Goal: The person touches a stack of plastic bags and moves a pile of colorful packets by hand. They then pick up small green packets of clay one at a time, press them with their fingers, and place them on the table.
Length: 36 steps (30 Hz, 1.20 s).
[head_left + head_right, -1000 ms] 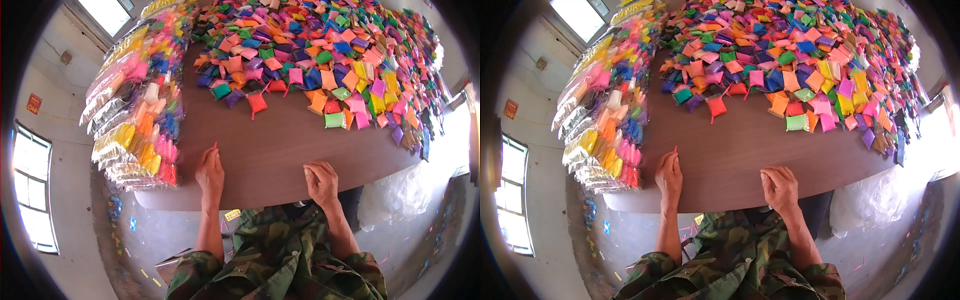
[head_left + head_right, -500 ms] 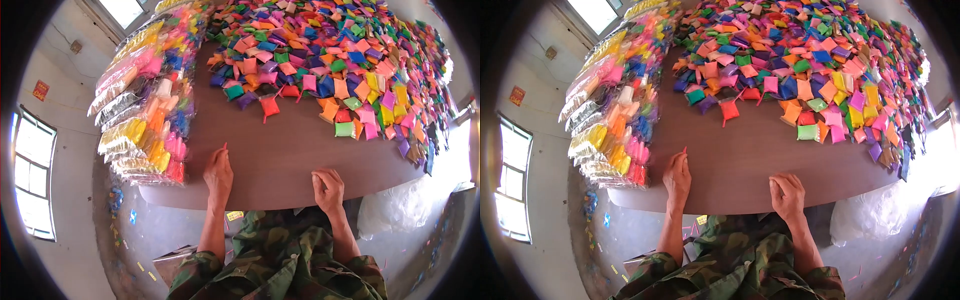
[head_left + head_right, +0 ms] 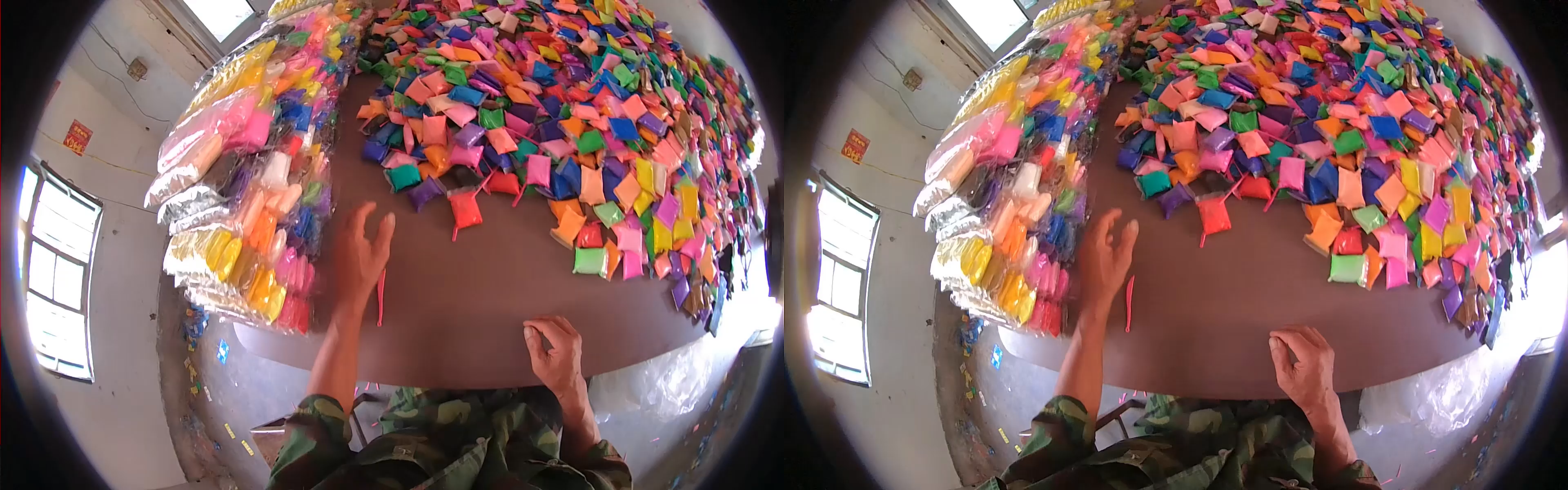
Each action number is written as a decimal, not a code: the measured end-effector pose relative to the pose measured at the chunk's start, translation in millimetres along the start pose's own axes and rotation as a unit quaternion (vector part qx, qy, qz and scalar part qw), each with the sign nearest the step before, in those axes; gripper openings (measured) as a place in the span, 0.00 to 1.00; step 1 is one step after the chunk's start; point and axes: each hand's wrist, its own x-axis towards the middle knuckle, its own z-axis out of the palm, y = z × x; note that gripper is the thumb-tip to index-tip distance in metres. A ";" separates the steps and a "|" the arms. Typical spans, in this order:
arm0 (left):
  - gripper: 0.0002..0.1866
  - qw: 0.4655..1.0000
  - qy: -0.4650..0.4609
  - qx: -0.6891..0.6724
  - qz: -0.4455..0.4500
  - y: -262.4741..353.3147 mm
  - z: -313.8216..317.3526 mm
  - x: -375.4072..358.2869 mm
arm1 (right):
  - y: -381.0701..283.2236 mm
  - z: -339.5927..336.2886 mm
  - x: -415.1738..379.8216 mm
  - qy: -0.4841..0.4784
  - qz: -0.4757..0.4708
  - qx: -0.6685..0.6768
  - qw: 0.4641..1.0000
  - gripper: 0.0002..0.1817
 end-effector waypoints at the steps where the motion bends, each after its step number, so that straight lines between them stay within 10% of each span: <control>1: 0.24 1.000 0.017 -0.019 0.009 -15.6 15.5 22.5 | 2.8 1.3 8.4 -0.002 -0.004 0.005 1.000 0.04; 8: 0.37 0.991 0.098 -0.085 -0.040 -119.4 99.3 148.7 | 37.9 20.2 61.5 -0.002 -0.051 0.007 0.999 0.04; 18: 0.39 0.989 -0.033 -0.132 -0.060 6.5 112.0 215.7 | 44.9 16.8 65.6 -0.023 0.004 0.059 0.998 0.07; 27: 0.34 0.835 -0.077 -0.526 -0.143 9.4 244.6 246.7 | 42.6 17.2 69.9 -0.025 0.003 0.067 0.997 0.08; 33: 0.23 0.871 -0.021 -0.486 0.075 159.2 250.6 228.1 | 42.5 19.4 70.3 -0.010 -0.003 0.076 0.997 0.07; 36: 0.39 0.922 -0.065 -0.349 0.158 228.9 223.8 223.7 | 41.8 20.5 71.0 -0.004 -0.005 0.077 0.997 0.07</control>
